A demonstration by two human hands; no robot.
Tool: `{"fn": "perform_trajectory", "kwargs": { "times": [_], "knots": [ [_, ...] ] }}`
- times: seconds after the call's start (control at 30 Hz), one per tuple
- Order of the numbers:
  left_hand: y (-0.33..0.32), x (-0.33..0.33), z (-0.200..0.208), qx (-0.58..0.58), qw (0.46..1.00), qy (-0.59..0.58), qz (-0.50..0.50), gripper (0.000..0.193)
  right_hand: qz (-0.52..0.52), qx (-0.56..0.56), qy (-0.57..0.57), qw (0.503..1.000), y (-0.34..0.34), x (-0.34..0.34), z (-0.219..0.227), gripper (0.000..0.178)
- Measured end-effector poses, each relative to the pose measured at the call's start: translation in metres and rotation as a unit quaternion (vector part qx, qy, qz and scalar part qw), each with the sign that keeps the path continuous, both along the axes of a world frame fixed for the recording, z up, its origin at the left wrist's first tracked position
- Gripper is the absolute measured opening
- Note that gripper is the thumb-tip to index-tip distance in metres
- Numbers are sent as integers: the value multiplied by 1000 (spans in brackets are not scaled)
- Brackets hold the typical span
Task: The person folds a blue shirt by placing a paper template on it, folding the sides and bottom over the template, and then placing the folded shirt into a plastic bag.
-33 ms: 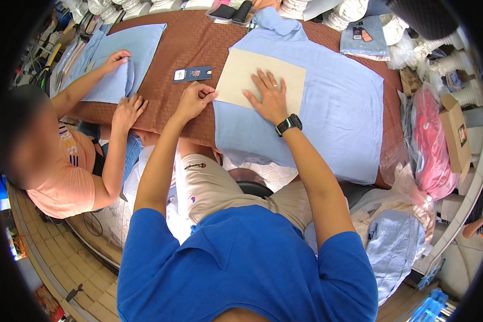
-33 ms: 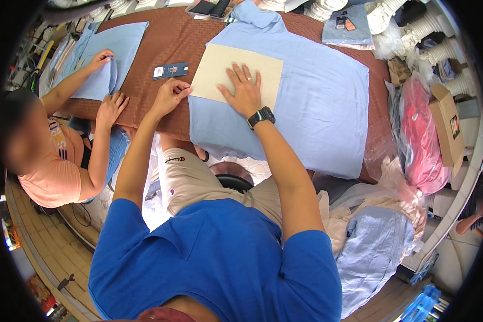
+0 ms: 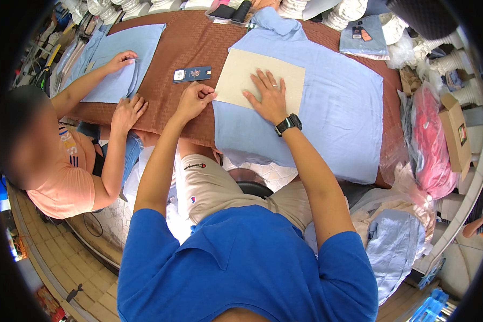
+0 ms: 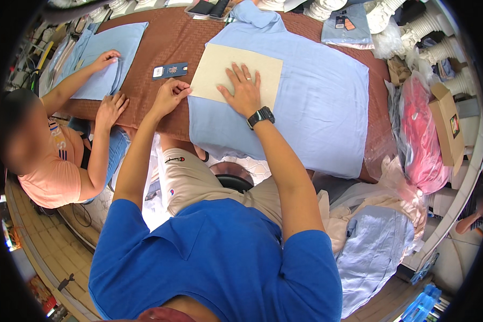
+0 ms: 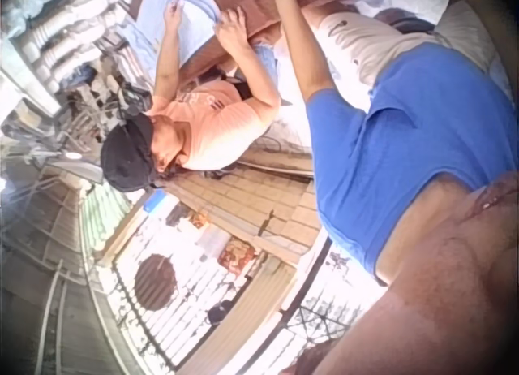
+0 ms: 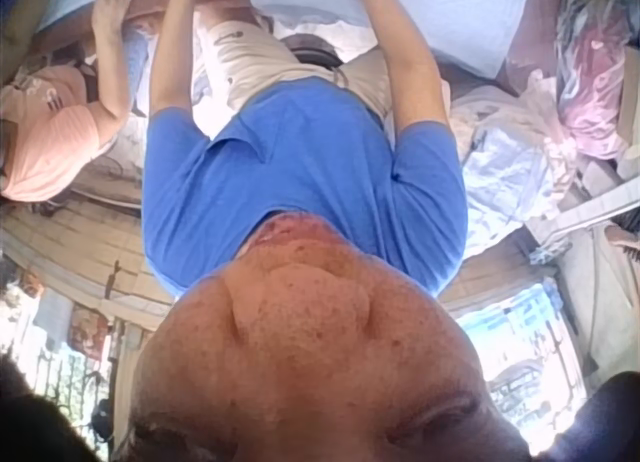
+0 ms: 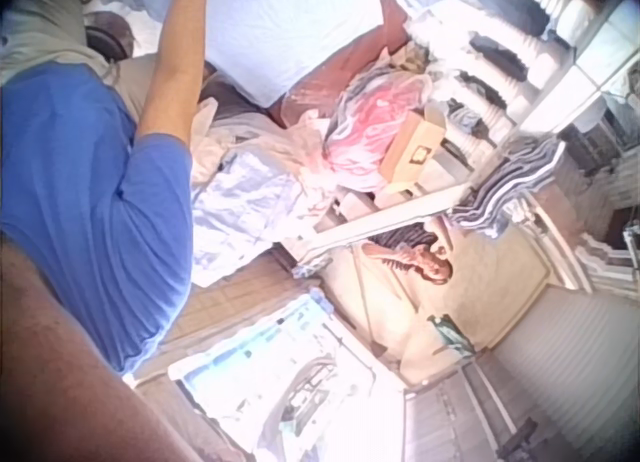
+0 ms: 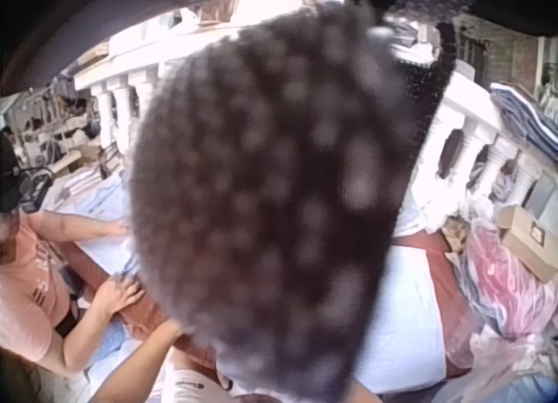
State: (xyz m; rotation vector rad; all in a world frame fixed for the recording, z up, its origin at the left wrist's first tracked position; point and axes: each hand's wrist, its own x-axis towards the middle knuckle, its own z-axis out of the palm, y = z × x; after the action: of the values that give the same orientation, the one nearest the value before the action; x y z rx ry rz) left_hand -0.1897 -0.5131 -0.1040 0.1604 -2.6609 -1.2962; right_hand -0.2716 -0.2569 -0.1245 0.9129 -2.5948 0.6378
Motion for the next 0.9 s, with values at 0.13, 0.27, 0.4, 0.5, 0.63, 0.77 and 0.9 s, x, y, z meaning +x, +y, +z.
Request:
{"fn": "perform_trajectory", "kwargs": {
  "times": [0.13, 0.27, 0.4, 0.5, 0.63, 0.77, 0.9],
  "knots": [
    [1, 0, -2, -4, 1000, 6, 7, 22, 0, -1, 3, 1000, 0, 1, 1, 61],
    [5, -1, 0, -8, 1000, -2, 17, 24, -2, -2, -2, 1000, 1, 2, 1, 61],
    [8, -2, -2, -16, 999, 7, 30, 25, -2, -6, -6, 1000, 0, 2, 1, 61],
    [11, -3, -3, -19, 999, 13, 44, 26, -2, -10, -9, 1000, 1, 2, 1, 61],
    [11, -5, -4, -25, 998, 7, 49, 27, -2, -11, -10, 1000, 2, 2, 0, 61],
    [12, -6, -5, -25, 998, 0, 57, 27, -1, -10, -8, 1000, 1, 1, 1, 61],
    [13, -6, -5, -24, 998, 6, 57, 27, -3, -11, -9, 1000, 1, 2, 1, 61]
  ]
}}
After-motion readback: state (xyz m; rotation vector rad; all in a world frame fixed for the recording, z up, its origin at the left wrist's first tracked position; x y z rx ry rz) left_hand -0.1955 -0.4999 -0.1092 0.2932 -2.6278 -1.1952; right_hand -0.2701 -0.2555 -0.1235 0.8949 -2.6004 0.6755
